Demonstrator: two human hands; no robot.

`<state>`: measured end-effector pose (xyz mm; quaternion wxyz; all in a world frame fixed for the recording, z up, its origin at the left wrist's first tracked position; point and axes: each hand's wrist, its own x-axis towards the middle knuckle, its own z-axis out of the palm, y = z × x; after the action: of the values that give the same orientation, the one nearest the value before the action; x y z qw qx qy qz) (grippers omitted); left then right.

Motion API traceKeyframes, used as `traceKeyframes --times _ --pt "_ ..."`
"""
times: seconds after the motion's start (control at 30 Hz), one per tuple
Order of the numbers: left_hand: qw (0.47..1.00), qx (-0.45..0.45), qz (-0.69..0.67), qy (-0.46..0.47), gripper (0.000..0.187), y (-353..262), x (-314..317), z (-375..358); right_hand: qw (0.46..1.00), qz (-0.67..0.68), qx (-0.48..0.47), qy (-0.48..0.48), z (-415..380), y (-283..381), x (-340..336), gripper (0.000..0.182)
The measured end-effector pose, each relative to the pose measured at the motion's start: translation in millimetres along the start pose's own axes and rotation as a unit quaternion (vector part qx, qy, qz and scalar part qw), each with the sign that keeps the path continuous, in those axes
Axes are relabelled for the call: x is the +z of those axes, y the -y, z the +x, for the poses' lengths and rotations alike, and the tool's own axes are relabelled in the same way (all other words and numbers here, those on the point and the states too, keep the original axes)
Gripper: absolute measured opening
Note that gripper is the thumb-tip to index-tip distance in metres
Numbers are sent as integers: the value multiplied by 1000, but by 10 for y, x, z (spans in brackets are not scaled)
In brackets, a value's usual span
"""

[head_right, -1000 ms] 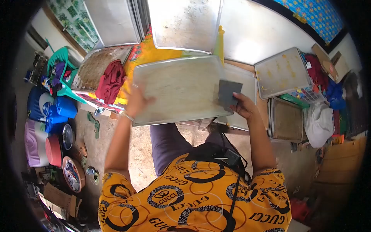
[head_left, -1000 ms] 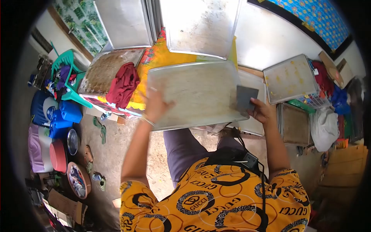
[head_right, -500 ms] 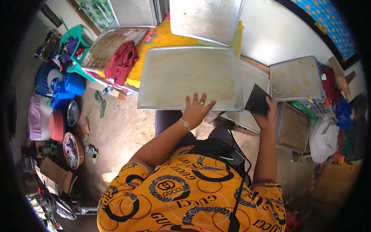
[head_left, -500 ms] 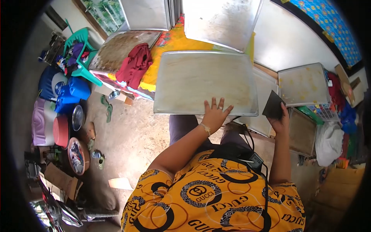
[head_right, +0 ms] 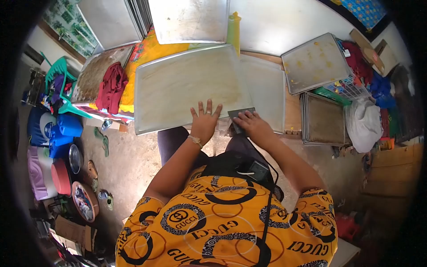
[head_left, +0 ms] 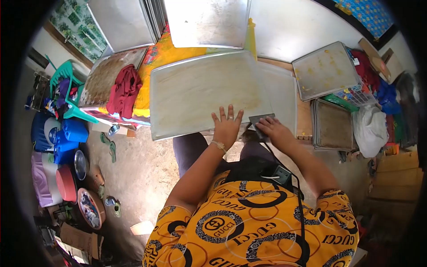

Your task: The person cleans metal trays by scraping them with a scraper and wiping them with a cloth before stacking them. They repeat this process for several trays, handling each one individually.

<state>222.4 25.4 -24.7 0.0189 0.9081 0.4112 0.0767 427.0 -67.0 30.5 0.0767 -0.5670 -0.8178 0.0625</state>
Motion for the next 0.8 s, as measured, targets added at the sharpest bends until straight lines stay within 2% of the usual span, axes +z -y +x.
traceKeyframes --times 0.17,0.23,0.3,0.43,0.53,0.7,0.8 --pt "1000 16 21 3 54 41 -24 -27 1000 -18 6 5 200 -73 147 53" --pt "1000 16 25 4 55 40 -12 -21 1000 -23 12 8 553 -240 208 51" --pt "1000 14 26 8 55 32 -33 -5 999 29 29 17 1057 -338 101 51" --pt "1000 5 10 27 54 12 -70 -3 998 22 47 -35 1674 -661 242 50" --pt "999 -1 2 45 54 37 -97 -62 998 27 47 -21 1536 -516 178 49" --pt "998 13 -9 54 55 133 -87 -301 1000 7 18 22 551 -98 328 47" --pt "999 23 -4 47 56 118 -114 -365 1000 5 20 12 714 -122 313 46"
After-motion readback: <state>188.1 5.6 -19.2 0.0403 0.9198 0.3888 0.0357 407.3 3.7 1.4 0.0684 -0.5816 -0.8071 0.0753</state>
